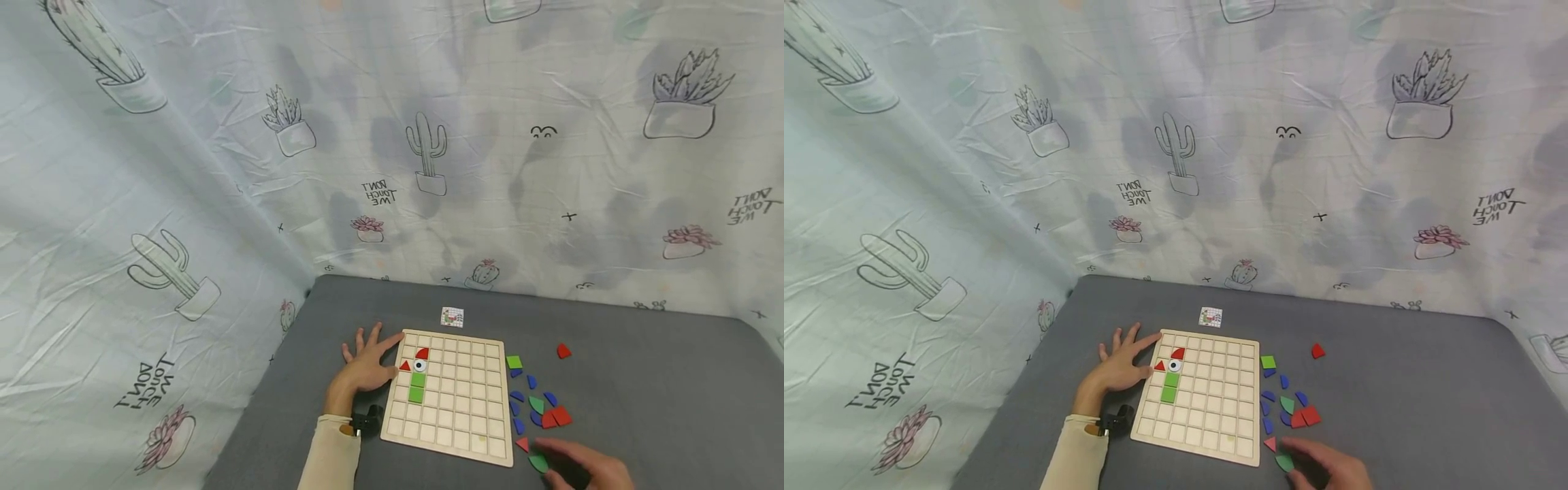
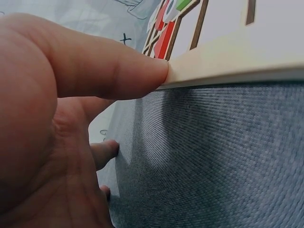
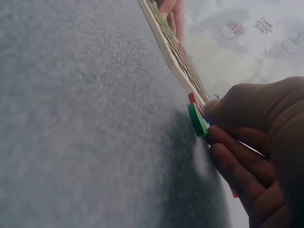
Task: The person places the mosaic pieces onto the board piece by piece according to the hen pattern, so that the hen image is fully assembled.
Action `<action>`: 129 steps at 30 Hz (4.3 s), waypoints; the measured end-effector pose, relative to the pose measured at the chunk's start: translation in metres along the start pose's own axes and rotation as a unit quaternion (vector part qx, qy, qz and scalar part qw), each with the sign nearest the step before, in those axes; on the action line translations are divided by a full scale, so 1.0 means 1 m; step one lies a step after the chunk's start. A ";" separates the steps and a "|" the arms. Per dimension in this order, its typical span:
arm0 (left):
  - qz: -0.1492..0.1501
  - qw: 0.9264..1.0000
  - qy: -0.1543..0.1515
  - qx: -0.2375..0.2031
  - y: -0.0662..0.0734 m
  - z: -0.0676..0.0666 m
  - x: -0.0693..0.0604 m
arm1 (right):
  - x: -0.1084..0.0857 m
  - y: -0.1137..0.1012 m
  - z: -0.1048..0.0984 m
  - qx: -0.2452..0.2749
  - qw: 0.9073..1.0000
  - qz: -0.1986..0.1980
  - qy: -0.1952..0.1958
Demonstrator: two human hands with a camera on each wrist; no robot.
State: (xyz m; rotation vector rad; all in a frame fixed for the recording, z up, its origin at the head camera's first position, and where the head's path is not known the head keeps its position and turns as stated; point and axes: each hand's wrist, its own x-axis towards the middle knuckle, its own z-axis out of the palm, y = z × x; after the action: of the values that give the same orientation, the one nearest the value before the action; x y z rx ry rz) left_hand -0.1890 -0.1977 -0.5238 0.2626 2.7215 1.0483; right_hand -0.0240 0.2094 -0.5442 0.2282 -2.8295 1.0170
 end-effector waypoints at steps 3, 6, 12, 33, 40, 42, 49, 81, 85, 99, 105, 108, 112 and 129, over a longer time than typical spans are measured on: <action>0.009 1.000 0.007 -0.011 -0.004 0.003 0.001 | 0.002 0.003 0.005 0.008 0.999 -0.042 0.010; 0.012 1.000 0.008 -0.016 -0.003 0.002 0.000 | 0.003 0.009 0.006 0.000 0.997 -0.080 0.005; -0.005 1.000 -0.004 0.005 0.006 -0.004 -0.003 | 0.000 0.007 0.007 -0.016 0.998 -0.053 0.011; 0.011 1.000 0.003 -0.013 0.003 -0.002 -0.001 | 0.042 -0.047 0.044 0.174 0.963 -0.206 -0.013; 0.015 1.000 0.015 -0.013 -0.007 0.005 0.004 | 0.062 -0.077 0.066 0.167 0.965 -0.200 -0.033; 0.015 1.000 0.019 -0.005 -0.011 0.008 0.007 | 0.067 -0.083 0.072 0.168 0.966 -0.194 -0.042; 0.006 1.000 0.023 0.019 -0.016 0.013 0.011 | 0.087 -0.099 0.094 0.164 0.957 -0.232 -0.059; -0.008 1.000 0.015 0.012 -0.010 0.009 0.008 | 0.102 -0.125 0.118 0.097 0.957 -0.271 -0.008; -0.001 1.000 0.011 0.013 -0.012 0.008 0.010 | 0.103 -0.124 0.118 0.097 0.958 -0.270 -0.005; 0.014 1.000 0.016 -0.015 -0.003 0.002 0.003 | 0.100 -0.103 0.079 0.225 0.958 -0.153 -0.094; 0.012 1.000 0.019 -0.019 -0.002 0.004 0.003 | 0.098 -0.073 0.045 0.252 0.961 -0.091 -0.071; 0.011 1.000 0.020 -0.012 -0.004 0.007 0.003 | 0.100 -0.052 0.029 0.256 0.963 -0.074 -0.045; 0.008 1.000 0.021 -0.006 -0.005 0.008 0.004 | 0.105 -0.022 0.010 0.232 0.970 -0.073 -0.014; -0.001 1.000 0.025 0.010 -0.017 0.014 0.011 | 0.150 0.033 -0.017 0.081 0.994 -0.074 -0.021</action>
State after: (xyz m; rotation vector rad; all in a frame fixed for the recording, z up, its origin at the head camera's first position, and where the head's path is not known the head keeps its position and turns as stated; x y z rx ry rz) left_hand -0.1976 -0.1985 -0.5464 0.2404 2.7779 1.0417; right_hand -0.1762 0.2312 -0.5261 0.4735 -2.7176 1.2215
